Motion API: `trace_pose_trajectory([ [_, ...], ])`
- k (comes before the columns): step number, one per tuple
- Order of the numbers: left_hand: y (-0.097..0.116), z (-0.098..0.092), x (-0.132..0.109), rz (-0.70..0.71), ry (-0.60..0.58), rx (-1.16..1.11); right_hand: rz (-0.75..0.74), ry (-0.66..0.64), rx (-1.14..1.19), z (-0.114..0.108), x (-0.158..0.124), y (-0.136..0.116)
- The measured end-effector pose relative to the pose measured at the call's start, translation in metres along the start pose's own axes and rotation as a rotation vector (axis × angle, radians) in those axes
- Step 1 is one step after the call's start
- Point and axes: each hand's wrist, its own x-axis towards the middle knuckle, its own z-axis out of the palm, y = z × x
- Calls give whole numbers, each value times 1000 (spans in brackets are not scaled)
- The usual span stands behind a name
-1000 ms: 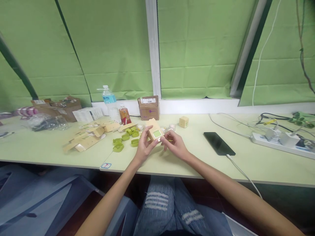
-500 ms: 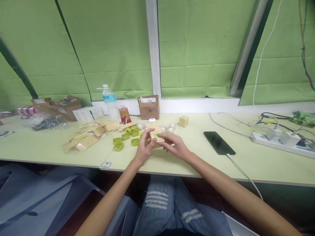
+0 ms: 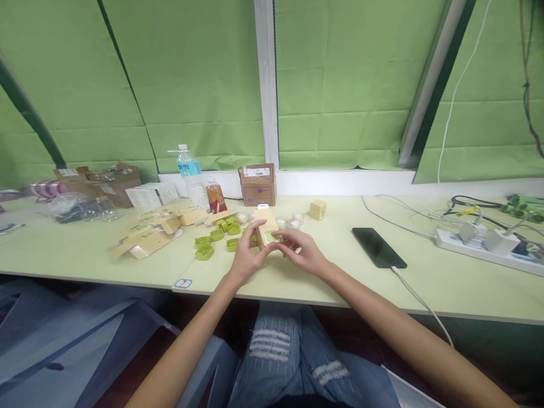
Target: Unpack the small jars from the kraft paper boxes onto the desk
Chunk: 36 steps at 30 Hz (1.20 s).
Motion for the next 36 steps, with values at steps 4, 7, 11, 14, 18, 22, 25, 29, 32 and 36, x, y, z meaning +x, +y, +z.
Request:
trace_pose_trajectory([
  [4, 1, -16, 5, 94, -27, 305, -131, 88, -221, -6, 2, -1],
  [7, 6, -33, 11, 151, -194, 506, -118, 209, -326, -10, 6, 3],
  [11, 16, -41, 15, 81, -340, 560, 110, 198, -507, -14, 9, 19],
  [14, 21, -36, 14, -12, -435, 509, 356, 74, -568, -16, 7, 30],
  [18, 17, -21, 12, -88, -348, 415, 455, -86, -525, -17, 3, 39],
  [22, 12, -16, 13, -290, -289, 279, 344, -178, -527, -16, 2, 40],
  [25, 15, -23, 15, -389, -385, 170, 337, -172, -490, -14, 3, 39],
  [29, 19, -30, 16, -340, -453, 144, 413, -78, -423, -17, 5, 41],
  [32, 17, -25, 14, -208, -433, 170, 502, 73, -159, -23, 10, 44],
  [36, 16, -11, 11, -71, -439, 195, 508, 234, 436, -32, 20, 37],
])
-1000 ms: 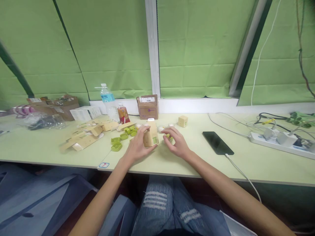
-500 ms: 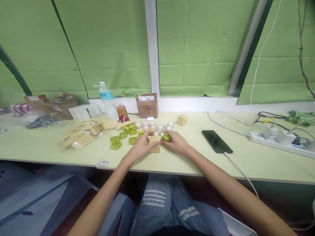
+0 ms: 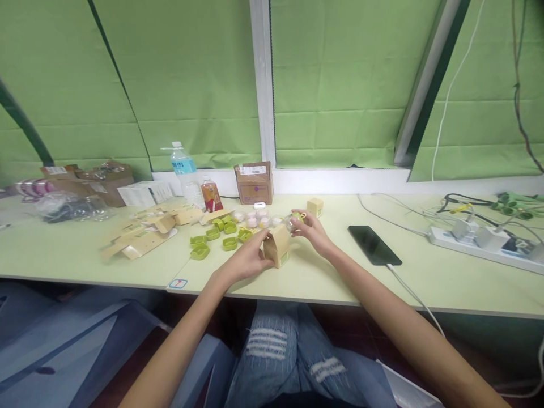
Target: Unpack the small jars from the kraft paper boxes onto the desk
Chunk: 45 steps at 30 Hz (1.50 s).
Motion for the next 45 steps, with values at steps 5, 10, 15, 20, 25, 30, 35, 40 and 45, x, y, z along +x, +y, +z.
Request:
trace_pose_trajectory([
  [5, 9, 13, 1, 1, -28, -6, -2, -184, 288, 7, -7, -22],
  [10, 13, 14, 2, 5, -86, -70, 62, -267, 235, 16, -10, -24],
  [15, 11, -1, 4, 8, -103, -18, -3, -232, 193, 17, -10, -24],
  [20, 11, -18, 3, -5, -98, 27, -10, -232, 212, 16, -13, -26],
  [25, 12, -22, 3, 21, -136, 81, -21, -226, 193, 21, -16, -33],
  [30, 19, -19, 3, 102, -190, 153, 5, -248, 168, 25, -19, -38],
  [35, 40, -15, 0, 125, -171, 275, 6, -213, 87, 23, -19, -38],
  [40, 42, -3, 1, 33, -79, 217, -198, -207, -258, 14, -23, -42],
  [45, 35, 7, 5, -52, -13, 86, -264, -268, -415, 5, -26, -50],
])
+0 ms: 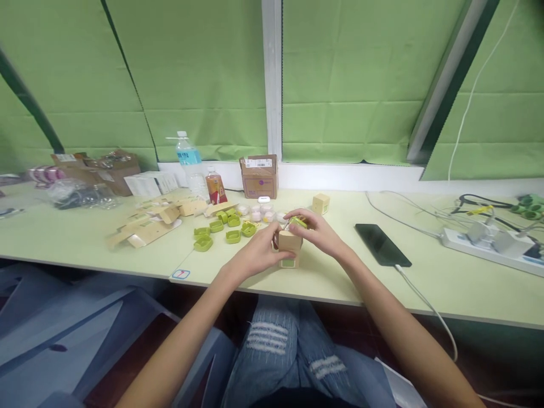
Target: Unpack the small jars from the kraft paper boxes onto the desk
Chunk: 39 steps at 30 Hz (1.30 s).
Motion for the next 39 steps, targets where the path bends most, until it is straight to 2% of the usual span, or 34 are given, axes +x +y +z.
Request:
trace_pose_trajectory([
  [5, 1, 4, 0, 9, 39, -61, -81, -118, -123, -5, -4, -3],
  [8, 0, 6, 0, 22, 50, -65, -136, -120, -154, -3, -6, -4],
  [18, -4, 10, 2, 67, 46, -143, -185, -101, -293, 3, -8, 4],
  [24, -5, 8, 3, 71, 59, -97, -253, -124, -416, 6, -9, 1],
  [39, -11, 7, 2, 142, 54, -25, -197, -82, -416, 11, -13, 8],
])
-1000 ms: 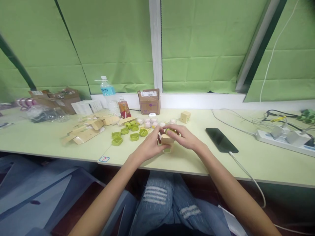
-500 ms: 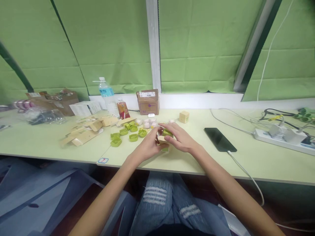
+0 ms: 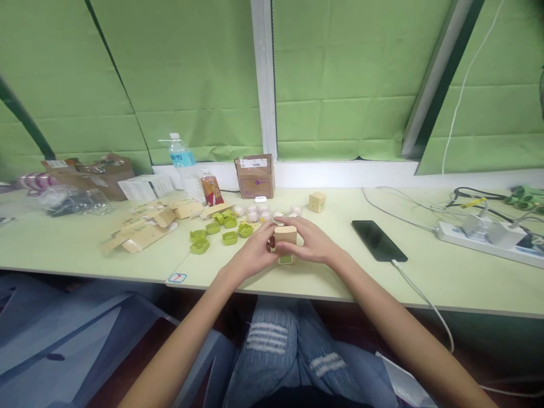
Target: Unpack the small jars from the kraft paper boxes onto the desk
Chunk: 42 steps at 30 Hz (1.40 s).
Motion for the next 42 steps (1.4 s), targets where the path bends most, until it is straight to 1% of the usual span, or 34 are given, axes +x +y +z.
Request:
trace_pose_trajectory([
  [4, -6, 2, -2, -41, 93, 6, 92, 141, 60, -3, 0, 6],
  [6, -11, 3, -3, -19, 115, 36, 126, 208, 82, -5, -2, 9],
  [10, -17, 6, -5, 59, 149, 31, 122, 214, 167, -1, -5, 9],
  [13, -17, 14, -6, 72, 201, 23, 233, 253, 321, 8, -4, 8],
  [16, -15, 26, -7, 1, 269, -14, 375, 310, 437, 16, -2, 10],
  [19, -14, 38, -7, -101, 362, -51, 482, 353, 464, 19, -2, 13],
  [21, -14, 43, -7, -116, 375, -34, 476, 340, 490, 19, -2, 13],
  [24, -14, 45, -7, -100, 338, 4, 380, 226, 533, 18, -2, 12],
  [27, -14, 43, -7, -98, 324, 6, 360, 159, 523, 19, -1, 12],
  [33, -11, 40, -7, -93, 296, 6, 367, 180, 472, 20, -1, 12],
  [37, -10, 39, -7, -90, 301, 5, 363, 203, 441, 19, 0, 10],
  [42, -10, 38, -7, -93, 281, 24, 394, 175, 437, 22, -1, 12],
])
